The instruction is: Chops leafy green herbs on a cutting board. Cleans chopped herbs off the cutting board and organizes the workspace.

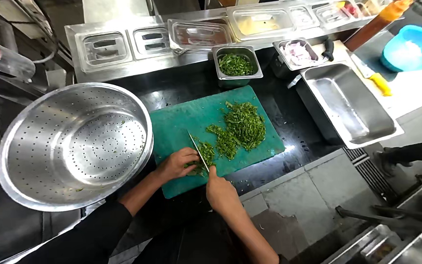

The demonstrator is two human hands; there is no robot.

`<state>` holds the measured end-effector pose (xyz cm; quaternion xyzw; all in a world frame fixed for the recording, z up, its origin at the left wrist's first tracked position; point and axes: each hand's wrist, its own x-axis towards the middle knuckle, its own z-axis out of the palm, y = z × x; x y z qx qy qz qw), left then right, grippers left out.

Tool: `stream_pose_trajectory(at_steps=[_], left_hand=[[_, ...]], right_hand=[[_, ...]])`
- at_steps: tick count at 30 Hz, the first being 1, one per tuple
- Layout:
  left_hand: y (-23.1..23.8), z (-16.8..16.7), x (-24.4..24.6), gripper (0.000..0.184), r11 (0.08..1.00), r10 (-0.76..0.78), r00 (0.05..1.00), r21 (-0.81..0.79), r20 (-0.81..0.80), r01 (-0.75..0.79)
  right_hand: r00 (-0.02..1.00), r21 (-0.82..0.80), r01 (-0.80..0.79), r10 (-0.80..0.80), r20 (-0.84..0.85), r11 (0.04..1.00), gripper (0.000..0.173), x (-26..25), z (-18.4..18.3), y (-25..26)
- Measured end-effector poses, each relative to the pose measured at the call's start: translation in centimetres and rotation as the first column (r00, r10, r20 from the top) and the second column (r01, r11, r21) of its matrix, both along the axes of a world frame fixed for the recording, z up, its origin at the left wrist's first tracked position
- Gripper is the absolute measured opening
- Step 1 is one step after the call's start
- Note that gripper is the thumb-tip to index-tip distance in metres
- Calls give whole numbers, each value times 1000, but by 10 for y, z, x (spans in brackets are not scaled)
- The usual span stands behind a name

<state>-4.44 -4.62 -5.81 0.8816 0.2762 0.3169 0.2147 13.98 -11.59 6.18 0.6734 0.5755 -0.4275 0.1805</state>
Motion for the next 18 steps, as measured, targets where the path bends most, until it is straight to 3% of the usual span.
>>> stream_pose_trajectory(at_steps=[3,8,12,15,18], left_hand=[[1,-3,-1,13,1000,-5,1000,-8,24,5],[0,5,-1,17,996,-14,1000,-84,3,14],[-16,11,-4,35,1000,16,983,19,-185,-12],[-40,-1,-4,34,993,87,976,89,-198,-70],[-57,-2,-1,53,989,126,964,101,-234,-105]], right_hand=[[1000,-31,-11,10,-17,999,40,5,9,-6],[999,51,15,-14,-29,999,41,-3,-20,5],[1000,67,-11,13,-28,998,39,10,-22,11],[999,90,-38,40,-30,995,38,17,-24,13],[998,98,-48,51,-36,994,37,19,-26,14]])
